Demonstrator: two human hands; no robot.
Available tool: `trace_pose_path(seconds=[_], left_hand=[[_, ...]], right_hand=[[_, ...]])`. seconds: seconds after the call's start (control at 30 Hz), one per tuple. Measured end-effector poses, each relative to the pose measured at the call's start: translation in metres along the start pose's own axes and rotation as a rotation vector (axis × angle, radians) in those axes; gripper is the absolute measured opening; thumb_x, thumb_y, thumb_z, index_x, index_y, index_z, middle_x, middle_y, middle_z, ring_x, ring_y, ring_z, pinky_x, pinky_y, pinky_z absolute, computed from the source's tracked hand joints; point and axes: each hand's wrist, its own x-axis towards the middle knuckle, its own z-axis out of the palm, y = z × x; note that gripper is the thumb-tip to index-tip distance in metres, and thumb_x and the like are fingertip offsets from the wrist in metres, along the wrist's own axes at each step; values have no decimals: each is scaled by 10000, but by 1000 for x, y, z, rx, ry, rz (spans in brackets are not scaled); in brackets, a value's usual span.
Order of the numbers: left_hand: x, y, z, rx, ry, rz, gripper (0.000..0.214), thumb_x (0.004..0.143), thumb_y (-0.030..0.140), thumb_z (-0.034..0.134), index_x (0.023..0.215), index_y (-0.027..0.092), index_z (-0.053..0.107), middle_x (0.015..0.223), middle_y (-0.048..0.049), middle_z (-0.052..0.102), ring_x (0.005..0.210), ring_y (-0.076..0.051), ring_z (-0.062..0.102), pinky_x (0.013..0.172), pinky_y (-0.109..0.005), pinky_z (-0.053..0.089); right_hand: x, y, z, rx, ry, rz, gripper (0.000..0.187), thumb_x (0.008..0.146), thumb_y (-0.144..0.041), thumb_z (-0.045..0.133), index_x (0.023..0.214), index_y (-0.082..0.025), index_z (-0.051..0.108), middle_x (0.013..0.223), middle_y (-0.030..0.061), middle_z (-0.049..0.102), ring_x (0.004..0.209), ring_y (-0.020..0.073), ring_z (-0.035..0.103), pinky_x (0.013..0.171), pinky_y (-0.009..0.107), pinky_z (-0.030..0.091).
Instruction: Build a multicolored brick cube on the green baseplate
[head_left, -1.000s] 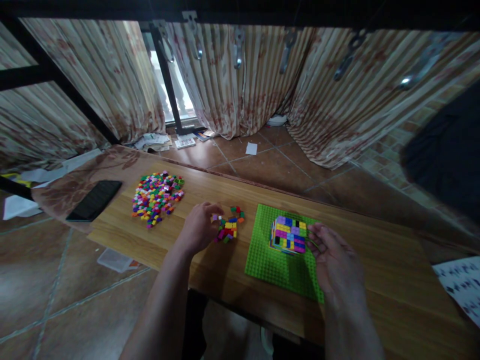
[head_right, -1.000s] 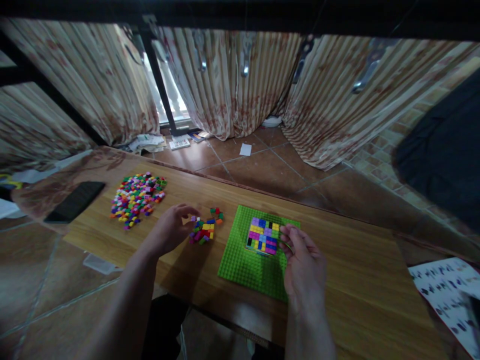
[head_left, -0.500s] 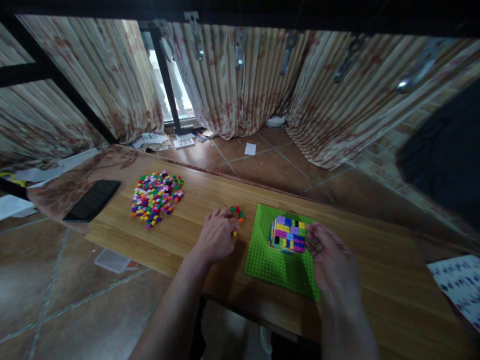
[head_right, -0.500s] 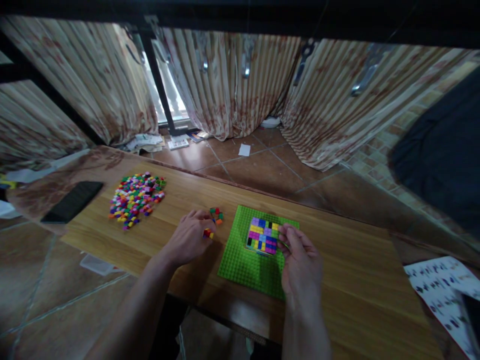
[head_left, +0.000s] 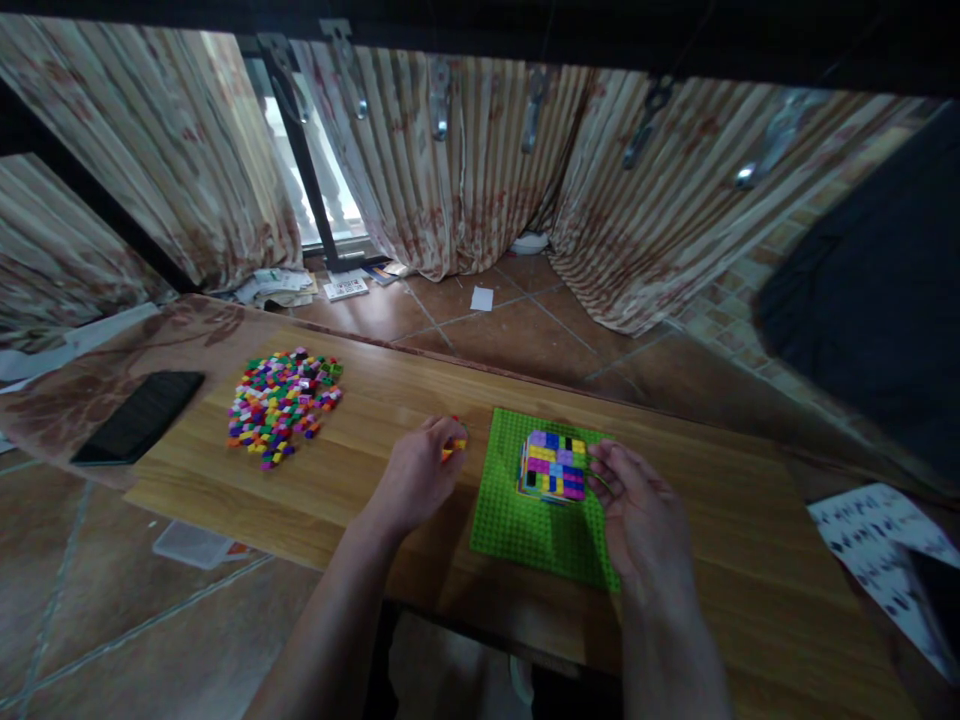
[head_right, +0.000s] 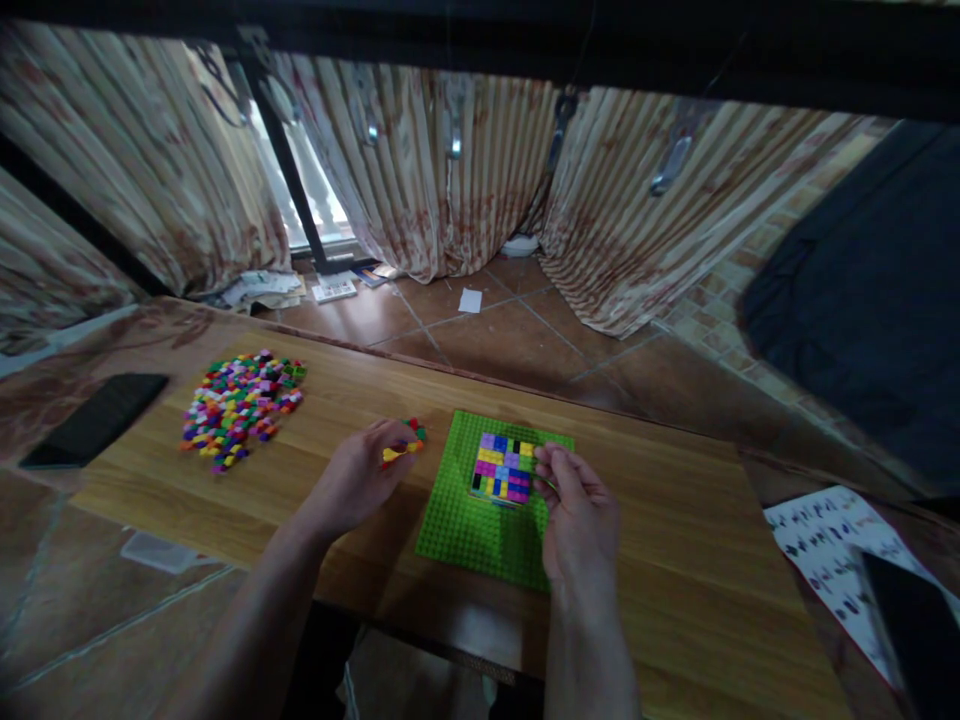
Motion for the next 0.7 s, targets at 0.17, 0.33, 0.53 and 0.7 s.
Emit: trace_pose_path(seconds=[0.17, 0.33, 0.53, 0.7], left_hand=[[0, 12, 9, -229, -2, 65, 126, 853, 115, 512, 875, 195, 607, 844, -11, 652, 808, -148, 642, 754, -268, 507], [-3, 27, 19, -396, -29, 111, 135, 841, 104, 555, 906, 181, 644, 920, -30, 658, 870, -141, 650, 819, -264, 525], [-5, 40, 28, -530, -57, 132, 136, 850, 119, 579, 942, 167, 666, 930, -40, 646, 848, -129, 651, 811, -260, 540], [-6, 48, 32, -498, -26, 160, 138, 847, 116, 589, 935, 184, 671, 907, -29, 670, 835, -130, 651, 793, -262, 542]], right_hand=[[0, 0, 1, -3, 4, -5, 213, 584, -313, 831, 746, -203, 748, 768, -1, 734, 684, 80, 619, 607, 169, 493], [0, 1, 1, -13, 20, -34, 228, 578, -335, 835, 744, -205, 749, 767, 2, 732, 676, 86, 612, 603, 183, 490], [1, 1, 1, -23, -2, -69, 216, 592, -351, 824, 734, -210, 741, 770, 4, 728, 671, 95, 601, 596, 204, 462], [0, 0, 0, -96, 14, -155, 202, 639, -368, 798, 758, -218, 732, 795, 5, 723, 712, 121, 610, 657, 250, 457]])
